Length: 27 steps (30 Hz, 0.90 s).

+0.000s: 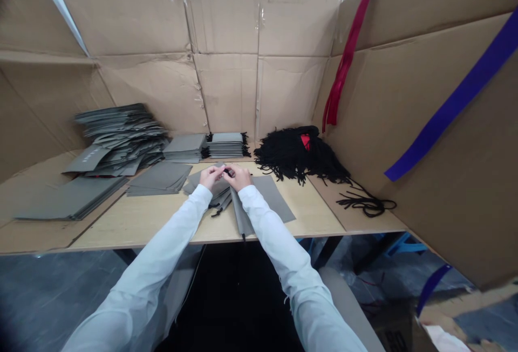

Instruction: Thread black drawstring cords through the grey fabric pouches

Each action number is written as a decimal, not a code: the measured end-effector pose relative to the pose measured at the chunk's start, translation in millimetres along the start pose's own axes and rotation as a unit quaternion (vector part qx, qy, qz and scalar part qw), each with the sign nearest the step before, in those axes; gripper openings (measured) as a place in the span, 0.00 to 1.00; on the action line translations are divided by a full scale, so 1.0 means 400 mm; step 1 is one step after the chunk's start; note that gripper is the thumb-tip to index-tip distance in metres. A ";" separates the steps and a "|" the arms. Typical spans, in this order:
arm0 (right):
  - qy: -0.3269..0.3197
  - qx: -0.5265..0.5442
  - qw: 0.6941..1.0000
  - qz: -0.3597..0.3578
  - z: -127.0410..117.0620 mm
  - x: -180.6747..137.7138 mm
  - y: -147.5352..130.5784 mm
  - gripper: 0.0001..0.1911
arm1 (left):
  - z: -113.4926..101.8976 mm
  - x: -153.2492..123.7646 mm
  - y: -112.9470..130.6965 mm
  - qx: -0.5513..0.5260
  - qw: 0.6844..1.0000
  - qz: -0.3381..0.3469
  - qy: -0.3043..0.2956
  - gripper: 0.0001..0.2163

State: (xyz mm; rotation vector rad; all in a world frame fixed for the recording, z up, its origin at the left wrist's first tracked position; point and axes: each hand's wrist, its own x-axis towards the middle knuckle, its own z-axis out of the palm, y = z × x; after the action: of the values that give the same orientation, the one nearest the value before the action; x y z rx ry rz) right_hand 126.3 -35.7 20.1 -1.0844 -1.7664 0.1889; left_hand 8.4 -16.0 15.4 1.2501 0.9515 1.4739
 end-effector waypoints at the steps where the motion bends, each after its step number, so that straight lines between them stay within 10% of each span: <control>1: 0.009 0.009 1.000 0.003 0.001 0.000 0.000 0.12 | 0.000 -0.001 0.001 0.052 0.998 0.034 0.005 0.11; 12: 0.011 0.152 0.984 0.093 0.012 0.007 -0.005 0.12 | 0.007 -0.020 0.017 0.229 0.954 0.174 0.090 0.11; 27: -0.035 0.002 0.998 0.047 -0.010 0.005 0.007 0.11 | 0.007 -0.009 0.013 -0.141 0.985 -0.046 -0.082 0.13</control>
State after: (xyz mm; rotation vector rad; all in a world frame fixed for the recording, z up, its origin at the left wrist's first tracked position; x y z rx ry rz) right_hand 131.0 -33.7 21.7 -1.1701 -1.7780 0.2913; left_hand 10.4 -21.0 20.0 1.0853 0.6561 1.3563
